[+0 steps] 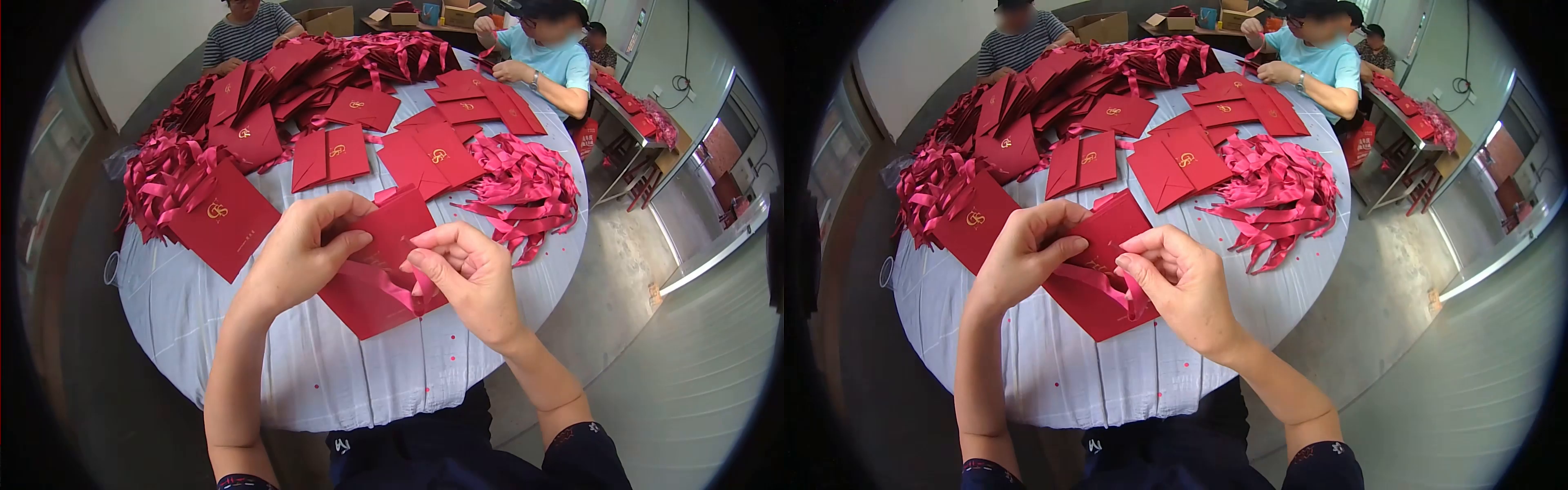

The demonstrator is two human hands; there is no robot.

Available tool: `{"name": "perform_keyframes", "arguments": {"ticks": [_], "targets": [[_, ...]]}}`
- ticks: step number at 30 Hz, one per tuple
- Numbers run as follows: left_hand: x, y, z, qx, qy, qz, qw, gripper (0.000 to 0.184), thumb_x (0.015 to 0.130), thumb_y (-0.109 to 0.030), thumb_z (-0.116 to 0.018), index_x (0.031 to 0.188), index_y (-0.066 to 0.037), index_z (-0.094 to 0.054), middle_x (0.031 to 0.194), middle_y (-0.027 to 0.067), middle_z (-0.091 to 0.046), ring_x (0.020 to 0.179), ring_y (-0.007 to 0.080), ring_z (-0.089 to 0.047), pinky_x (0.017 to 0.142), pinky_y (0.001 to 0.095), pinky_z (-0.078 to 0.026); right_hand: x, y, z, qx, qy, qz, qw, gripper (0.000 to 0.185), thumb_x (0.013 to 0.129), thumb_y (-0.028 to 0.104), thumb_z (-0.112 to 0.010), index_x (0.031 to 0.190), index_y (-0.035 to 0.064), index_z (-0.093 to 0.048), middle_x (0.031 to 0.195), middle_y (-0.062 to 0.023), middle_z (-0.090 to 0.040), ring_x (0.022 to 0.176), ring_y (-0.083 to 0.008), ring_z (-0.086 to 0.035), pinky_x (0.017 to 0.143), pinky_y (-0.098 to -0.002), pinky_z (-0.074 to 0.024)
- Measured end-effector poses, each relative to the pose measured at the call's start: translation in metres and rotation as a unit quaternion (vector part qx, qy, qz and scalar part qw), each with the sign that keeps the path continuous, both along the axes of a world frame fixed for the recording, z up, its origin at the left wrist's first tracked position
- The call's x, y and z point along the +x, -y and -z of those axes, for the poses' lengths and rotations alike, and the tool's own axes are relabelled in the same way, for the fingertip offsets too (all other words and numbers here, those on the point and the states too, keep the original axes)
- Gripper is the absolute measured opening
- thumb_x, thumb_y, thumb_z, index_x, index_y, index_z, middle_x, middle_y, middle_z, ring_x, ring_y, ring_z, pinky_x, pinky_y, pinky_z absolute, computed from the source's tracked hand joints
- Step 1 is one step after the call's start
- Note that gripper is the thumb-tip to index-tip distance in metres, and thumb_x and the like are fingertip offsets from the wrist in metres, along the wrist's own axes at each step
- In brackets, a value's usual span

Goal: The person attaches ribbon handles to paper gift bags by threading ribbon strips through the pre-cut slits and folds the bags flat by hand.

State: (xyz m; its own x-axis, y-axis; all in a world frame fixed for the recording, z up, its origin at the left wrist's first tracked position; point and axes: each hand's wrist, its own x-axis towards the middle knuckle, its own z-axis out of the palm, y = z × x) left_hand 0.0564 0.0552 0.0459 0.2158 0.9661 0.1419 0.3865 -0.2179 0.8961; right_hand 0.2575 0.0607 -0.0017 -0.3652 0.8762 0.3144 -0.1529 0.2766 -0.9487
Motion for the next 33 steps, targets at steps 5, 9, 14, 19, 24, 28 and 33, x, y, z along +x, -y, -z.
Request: {"name": "perform_keyframes", "arguments": {"ticks": [5,9,14,19,24,28,33], "targets": [[0.009,0.004,-0.002,0.005,0.008,-0.001,1.000,0.015,0.087,0.004,-0.060,0.101,0.007,-0.060,0.084,0.0042,-0.065,0.080,0.0084,-0.061,0.072,0.0244,-0.051,-0.006,0.005,0.002,0.014,0.011,0.070,0.997,0.011,0.091,0.001,-0.060,0.102,-0.0029,-0.059,0.086,-0.0062,-0.066,0.073,-0.0078,-0.063,0.065,-0.0193,-0.0509],[0.012,0.007,0.002,0.035,-0.001,-0.014,0.999,0.016,0.086,0.004,-0.061,0.102,0.006,-0.061,0.085,0.0027,-0.065,0.078,0.0055,-0.057,0.071,0.0229,-0.049,-0.010,0.006,0.003,0.024,-0.006,0.090,0.996,0.011,0.090,0.000,-0.061,0.100,-0.0021,-0.058,0.083,-0.0044,-0.064,0.071,-0.0066,-0.062,0.064,-0.0189,-0.0502],[0.020,0.014,-0.001,0.079,-0.033,-0.039,0.996,0.016,0.084,0.006,-0.061,0.101,0.006,-0.062,0.083,0.0067,-0.066,0.076,0.0085,-0.060,0.070,0.0239,-0.050,-0.013,0.005,0.003,0.063,-0.030,0.111,0.991,0.011,0.087,-0.005,-0.062,0.092,0.0004,-0.053,0.078,-0.0029,-0.061,0.067,-0.0046,-0.059,0.059,-0.0180,-0.0476],[0.029,0.022,-0.004,0.122,-0.069,-0.064,0.988,0.016,0.081,0.005,-0.063,0.097,0.006,-0.063,0.079,0.0109,-0.067,0.071,0.0118,-0.063,0.066,0.0255,-0.051,-0.009,0.005,0.004,0.064,-0.019,0.112,0.991,0.012,0.086,-0.006,-0.062,0.090,0.0004,-0.053,0.076,-0.0031,-0.060,0.063,-0.0041,-0.057,0.056,-0.0178,-0.0461],[0.036,0.024,0.004,0.210,-0.126,-0.079,0.966,0.015,0.081,0.000,-0.062,0.096,0.002,-0.062,0.077,0.0173,-0.065,0.068,0.0326,-0.064,0.059,0.0364,-0.050,-0.005,0.005,0.004,0.126,0.014,0.140,0.982,0.013,0.085,-0.009,-0.061,0.088,0.0008,-0.052,0.076,-0.0033,-0.059,0.062,-0.0044,-0.055,0.055,-0.0176,-0.0446],[0.048,0.027,0.010,0.292,-0.172,-0.071,0.938,0.019,0.078,0.001,-0.062,0.097,0.000,-0.060,0.076,0.0148,-0.062,0.066,0.0319,-0.062,0.057,0.0395,-0.048,0.003,0.009,-0.004,0.182,0.083,0.182,0.963,0.015,0.080,-0.011,-0.063,0.083,0.0001,-0.054,0.076,-0.0033,-0.059,0.060,-0.0046,-0.055,0.055,-0.0194,-0.0444],[0.060,0.030,0.005,0.284,-0.216,-0.071,0.932,0.019,0.078,0.003,-0.063,0.097,0.002,-0.063,0.086,0.0163,-0.066,0.072,0.0314,-0.064,0.063,0.0367,-0.050,0.008,0.013,-0.010,0.312,0.181,0.262,0.895,0.015,0.077,-0.011,-0.065,0.079,-0.0008,-0.054,0.071,-0.0035,-0.058,0.059,-0.0046,-0.054,0.054,-0.0221,-0.0448]]}}
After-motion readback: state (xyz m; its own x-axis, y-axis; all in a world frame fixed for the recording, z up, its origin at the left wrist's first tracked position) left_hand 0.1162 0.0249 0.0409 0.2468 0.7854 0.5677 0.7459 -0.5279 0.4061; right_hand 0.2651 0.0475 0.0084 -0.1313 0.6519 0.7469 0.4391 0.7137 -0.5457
